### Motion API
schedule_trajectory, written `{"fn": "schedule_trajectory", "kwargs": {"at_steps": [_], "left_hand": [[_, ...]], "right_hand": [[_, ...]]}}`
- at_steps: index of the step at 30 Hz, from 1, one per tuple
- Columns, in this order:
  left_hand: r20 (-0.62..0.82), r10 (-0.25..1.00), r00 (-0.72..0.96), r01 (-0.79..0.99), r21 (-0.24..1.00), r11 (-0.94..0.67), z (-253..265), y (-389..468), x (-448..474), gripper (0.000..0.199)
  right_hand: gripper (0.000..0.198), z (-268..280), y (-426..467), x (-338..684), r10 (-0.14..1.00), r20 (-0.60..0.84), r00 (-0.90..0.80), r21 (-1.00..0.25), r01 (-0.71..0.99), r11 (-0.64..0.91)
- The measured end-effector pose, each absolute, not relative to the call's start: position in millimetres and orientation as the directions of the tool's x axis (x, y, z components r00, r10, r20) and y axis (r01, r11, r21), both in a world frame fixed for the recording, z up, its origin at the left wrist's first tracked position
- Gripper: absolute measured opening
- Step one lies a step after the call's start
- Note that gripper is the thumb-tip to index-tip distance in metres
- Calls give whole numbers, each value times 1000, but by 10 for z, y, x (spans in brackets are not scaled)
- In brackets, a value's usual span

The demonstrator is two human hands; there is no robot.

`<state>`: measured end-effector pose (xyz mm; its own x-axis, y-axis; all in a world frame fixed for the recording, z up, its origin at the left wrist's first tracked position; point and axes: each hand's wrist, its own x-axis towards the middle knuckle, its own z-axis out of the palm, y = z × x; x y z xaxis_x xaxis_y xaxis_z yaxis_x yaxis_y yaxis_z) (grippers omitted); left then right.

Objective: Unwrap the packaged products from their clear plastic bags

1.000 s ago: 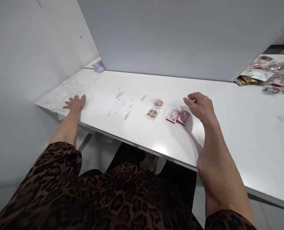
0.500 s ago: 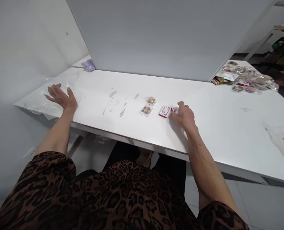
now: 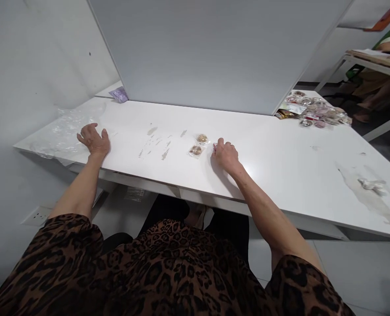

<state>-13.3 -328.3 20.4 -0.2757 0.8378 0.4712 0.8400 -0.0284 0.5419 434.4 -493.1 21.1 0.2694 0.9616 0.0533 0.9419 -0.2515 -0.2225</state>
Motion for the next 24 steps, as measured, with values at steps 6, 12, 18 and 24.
{"fn": "schedule_trajectory", "kwargs": {"at_steps": [6, 12, 18, 24], "left_hand": [[558, 795, -238, 917, 399, -5, 89, -3161, -221, 45], [602, 779, -177, 943, 330, -41, 4, -3064, -285, 43], [564, 809, -165, 943, 329, -38, 38, -3215, -186, 46], [557, 830, -35, 942, 295, -158, -40, -3340, -180, 48]], "right_hand": [[35, 286, -5032, 4902, 891, -95, 444, -850, 429, -305], [32, 249, -5310, 5282, 902, -230, 365, -967, -189, -169], [24, 278, -5321, 5463, 809, 59, 585, -874, 421, -240], [16, 257, -5347, 5590, 920, 88, 381, -327, 884, -335]]}}
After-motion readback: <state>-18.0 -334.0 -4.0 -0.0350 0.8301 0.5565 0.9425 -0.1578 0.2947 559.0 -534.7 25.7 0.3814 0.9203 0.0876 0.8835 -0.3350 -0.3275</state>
